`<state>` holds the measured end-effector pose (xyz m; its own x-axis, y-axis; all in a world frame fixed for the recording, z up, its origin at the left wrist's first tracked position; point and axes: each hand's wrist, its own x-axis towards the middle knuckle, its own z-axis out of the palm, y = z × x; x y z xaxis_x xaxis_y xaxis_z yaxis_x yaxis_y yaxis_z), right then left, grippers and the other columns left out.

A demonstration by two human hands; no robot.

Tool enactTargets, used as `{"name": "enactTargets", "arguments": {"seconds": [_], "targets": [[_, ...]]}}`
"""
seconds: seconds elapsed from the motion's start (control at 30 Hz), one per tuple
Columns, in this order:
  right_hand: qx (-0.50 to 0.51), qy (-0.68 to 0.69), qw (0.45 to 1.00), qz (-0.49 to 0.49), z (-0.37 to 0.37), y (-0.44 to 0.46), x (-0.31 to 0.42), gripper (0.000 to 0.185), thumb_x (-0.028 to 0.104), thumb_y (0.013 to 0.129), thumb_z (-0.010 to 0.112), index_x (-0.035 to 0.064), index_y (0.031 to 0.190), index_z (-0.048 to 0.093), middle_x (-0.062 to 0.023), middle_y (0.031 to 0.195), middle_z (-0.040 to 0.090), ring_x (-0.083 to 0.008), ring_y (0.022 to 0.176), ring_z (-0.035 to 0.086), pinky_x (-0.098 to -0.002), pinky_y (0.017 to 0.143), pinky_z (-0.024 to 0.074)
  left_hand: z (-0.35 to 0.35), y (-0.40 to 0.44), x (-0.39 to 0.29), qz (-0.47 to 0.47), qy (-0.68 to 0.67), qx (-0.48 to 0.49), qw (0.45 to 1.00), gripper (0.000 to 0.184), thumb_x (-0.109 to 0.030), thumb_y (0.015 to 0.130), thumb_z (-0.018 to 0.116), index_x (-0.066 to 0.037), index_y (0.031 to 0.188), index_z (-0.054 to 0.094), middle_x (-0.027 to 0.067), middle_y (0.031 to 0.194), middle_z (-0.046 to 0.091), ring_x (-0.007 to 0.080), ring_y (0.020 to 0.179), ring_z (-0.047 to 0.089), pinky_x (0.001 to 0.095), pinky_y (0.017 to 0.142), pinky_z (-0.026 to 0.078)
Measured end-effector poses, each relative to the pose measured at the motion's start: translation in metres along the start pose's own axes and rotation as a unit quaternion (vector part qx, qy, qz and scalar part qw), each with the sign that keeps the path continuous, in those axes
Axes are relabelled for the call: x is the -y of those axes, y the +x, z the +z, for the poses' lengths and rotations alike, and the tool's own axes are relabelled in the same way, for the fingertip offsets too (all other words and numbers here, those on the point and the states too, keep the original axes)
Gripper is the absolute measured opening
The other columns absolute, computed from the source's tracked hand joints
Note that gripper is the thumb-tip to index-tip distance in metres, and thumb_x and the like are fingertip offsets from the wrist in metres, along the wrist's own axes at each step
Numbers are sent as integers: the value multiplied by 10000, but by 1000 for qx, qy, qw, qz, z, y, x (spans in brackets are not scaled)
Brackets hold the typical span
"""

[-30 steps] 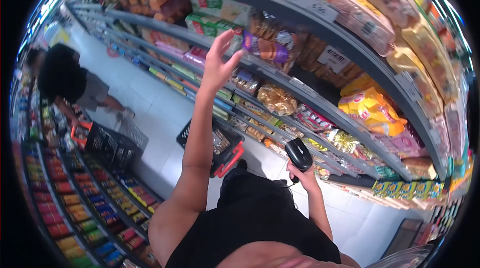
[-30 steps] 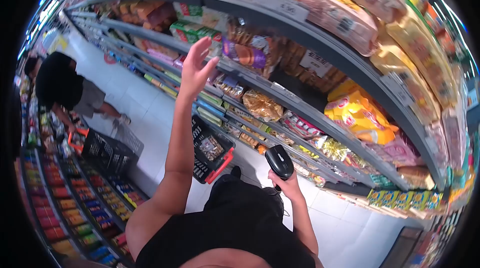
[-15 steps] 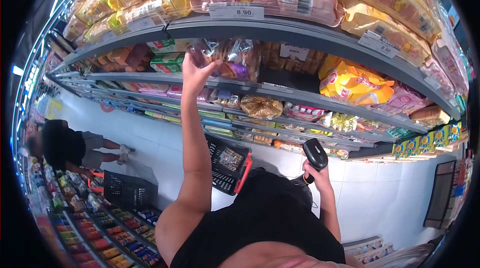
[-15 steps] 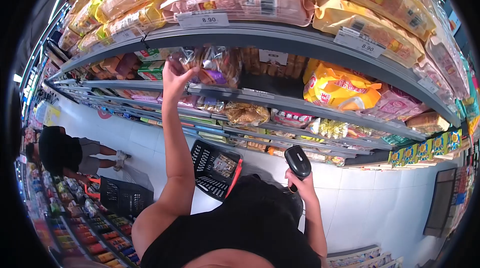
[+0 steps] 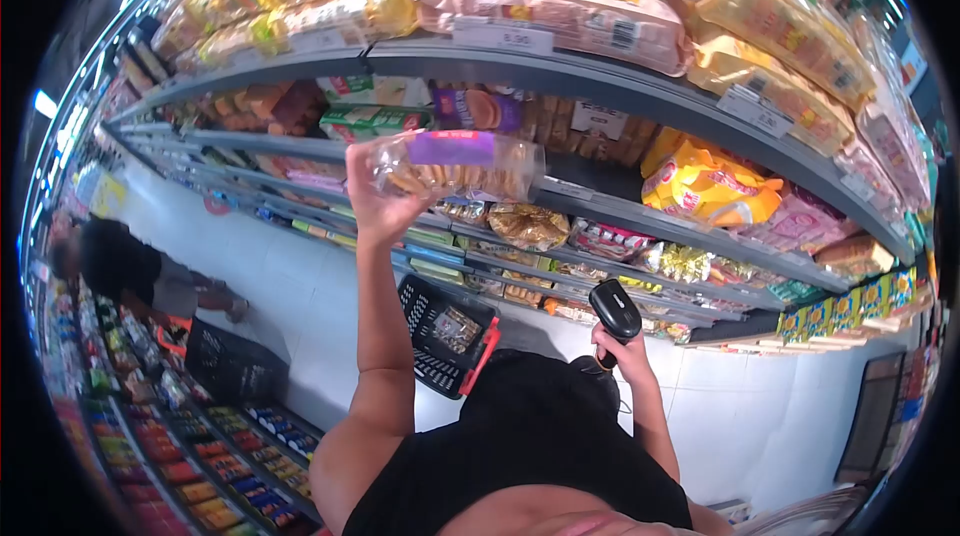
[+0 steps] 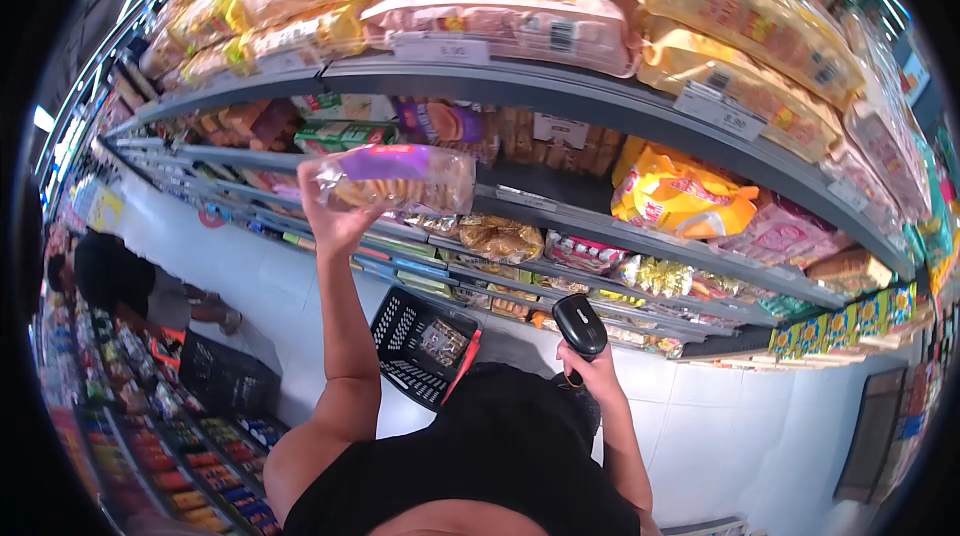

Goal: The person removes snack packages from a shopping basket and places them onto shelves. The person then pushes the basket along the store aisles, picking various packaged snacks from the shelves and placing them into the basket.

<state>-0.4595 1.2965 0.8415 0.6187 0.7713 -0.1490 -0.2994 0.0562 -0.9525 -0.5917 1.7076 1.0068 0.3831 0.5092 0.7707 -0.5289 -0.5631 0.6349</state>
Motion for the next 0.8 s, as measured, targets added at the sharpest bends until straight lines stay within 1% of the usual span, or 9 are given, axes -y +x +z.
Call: {"name": "enactTargets", "arguments": {"seconds": [0.1,0.23,0.3,0.37,0.47,0.5,0.67,0.77,0.8], "targets": [[27,-8,1000,10,2,8,0,130,34,917,721,1,1020,651,-80,850,671,-97,627,600,-253,592,485,-18,-34,-22,-6,-45,-103,994,809,-140,634,974,-58,1219,421,72,1101,587,195,1000,632,348,891,554],[68,5,997,43,7,19,0,186,43,925,710,-11,1089,640,-80,848,660,-102,621,595,-260,616,490,-6,-107,-41,-213,-239,-231,919,684,-109,814,786,-54,1384,411,130,1260,590,270,1140,636,416,998,537],[95,-28,993,62,1,25,-6,208,78,918,728,-4,1087,639,-78,851,659,-104,624,598,-262,627,489,-2,-178,-22,-364,-376,-275,807,603,-230,920,706,-64,1437,445,178,1332,604,334,1195,635,485,1047,516],[109,-27,990,91,-4,30,-11,185,101,920,729,3,1049,639,-70,849,658,-99,627,600,-258,615,489,25,-232,-24,-447,-523,-338,642,620,-443,978,618,-72,1456,480,203,1336,619,364,1217,626,535,1052,506],[160,-58,980,106,-7,35,-2,133,88,924,723,12,1004,648,-57,845,657,-89,631,595,-258,592,496,79,-297,-35,-436,-639,-344,532,713,-638,982,498,-92,1439,529,199,1348,629,373,1253,613,573,1051,490],[199,-77,969,124,-16,37,-1,500,87,945,699,-37,1395,519,-76,904,639,-98,658,582,-261,633,486,98,-305,-41,-451,-646,-386,480,717,-650,985,492,-93,1435,536,181,1321,650,361,1239,624,562,1062,483],[222,-27,966,127,-32,37,20,352,64,934,707,-21,1254,589,-68,880,649,-91,648,588,-266,598,507,133,-315,-54,-504,-577,-346,542,647,-562,1022,500,-72,1444,513,182,1331,638,344,1212,639,523,1065,500],[208,2,967,143,-51,30,25,480,61,935,702,-38,1369,524,-67,885,639,-94,640,579,-277,626,506,136,-302,-60,-523,-435,-360,638,633,-493,1018,547,-26,1442,489,200,1336,628,340,1200,643,508,1090,491],[205,6,970,133,-56,25,29,414,61,934,702,-34,1310,558,-73,879,646,-102,649,589,-285,637,506,130,-308,-56,-495,-480,-326,647,604,-346,966,648,2,1431,480,196,1323,632,317,1196,650,481,1098,495]]}}
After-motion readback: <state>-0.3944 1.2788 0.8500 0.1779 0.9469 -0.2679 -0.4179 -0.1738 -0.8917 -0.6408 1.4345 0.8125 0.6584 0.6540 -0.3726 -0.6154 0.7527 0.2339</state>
